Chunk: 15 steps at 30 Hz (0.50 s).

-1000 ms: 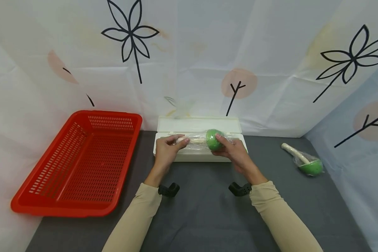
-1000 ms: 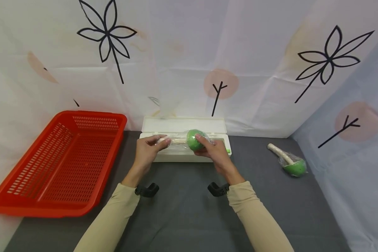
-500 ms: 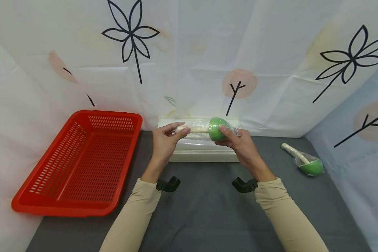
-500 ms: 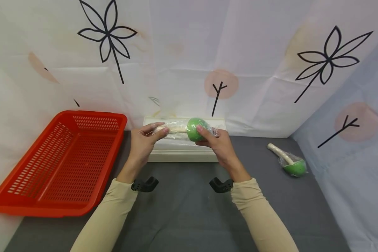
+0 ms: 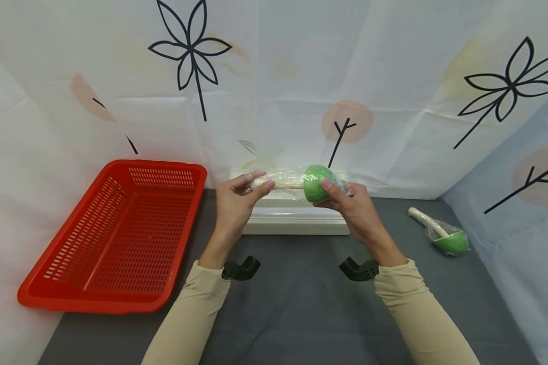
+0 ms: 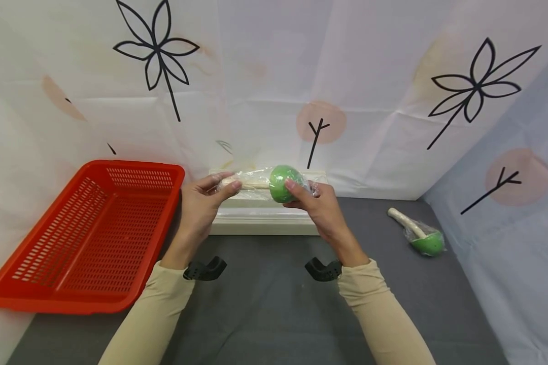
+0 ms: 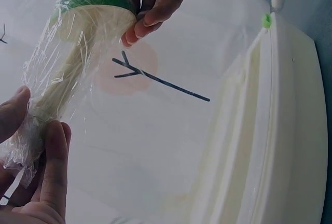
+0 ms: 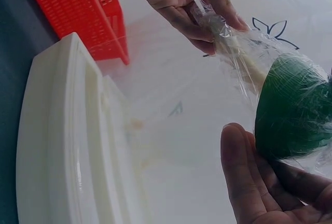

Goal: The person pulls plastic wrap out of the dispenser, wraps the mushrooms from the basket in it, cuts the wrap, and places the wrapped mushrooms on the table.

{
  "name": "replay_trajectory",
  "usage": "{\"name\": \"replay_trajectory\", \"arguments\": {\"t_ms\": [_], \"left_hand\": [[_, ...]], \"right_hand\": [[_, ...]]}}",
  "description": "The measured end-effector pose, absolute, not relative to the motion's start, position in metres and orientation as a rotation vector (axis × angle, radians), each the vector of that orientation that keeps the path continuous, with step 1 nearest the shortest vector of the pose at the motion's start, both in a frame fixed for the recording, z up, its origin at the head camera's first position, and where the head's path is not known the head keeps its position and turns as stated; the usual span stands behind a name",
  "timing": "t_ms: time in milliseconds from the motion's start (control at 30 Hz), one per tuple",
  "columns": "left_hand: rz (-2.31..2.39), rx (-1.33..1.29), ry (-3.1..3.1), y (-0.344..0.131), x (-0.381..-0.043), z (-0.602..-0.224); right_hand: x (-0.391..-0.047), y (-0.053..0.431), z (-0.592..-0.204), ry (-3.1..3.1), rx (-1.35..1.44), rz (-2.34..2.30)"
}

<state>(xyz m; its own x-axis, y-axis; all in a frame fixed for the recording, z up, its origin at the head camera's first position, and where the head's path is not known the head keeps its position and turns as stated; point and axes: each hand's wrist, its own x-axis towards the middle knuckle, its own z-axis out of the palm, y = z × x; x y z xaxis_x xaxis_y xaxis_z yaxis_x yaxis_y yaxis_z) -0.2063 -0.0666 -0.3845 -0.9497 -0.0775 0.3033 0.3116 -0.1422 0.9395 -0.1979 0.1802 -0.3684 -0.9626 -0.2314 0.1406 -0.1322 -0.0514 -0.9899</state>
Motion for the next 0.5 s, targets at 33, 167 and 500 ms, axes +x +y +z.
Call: {"name": "replay_trajectory", "arguments": {"t_ms": [33, 167, 500], "left_hand": [[-2.184, -0.275, -1.860, -0.067, -0.205, -0.383], [-2.178, -0.301, -1.853, -0.067, -0.200, -0.380], [-2.150, -0.289, -1.936, -0.067, -0.168, -0.383]], "right_hand": [[-0.197, 0.180, -0.368, 2.119, -0.412, -2.188], [-0.191, 0.181, -0.365, 2.129, -0.428, -2.179], [-0.156, 0.184, -0.374, 2.129, -0.462, -2.162]]}}
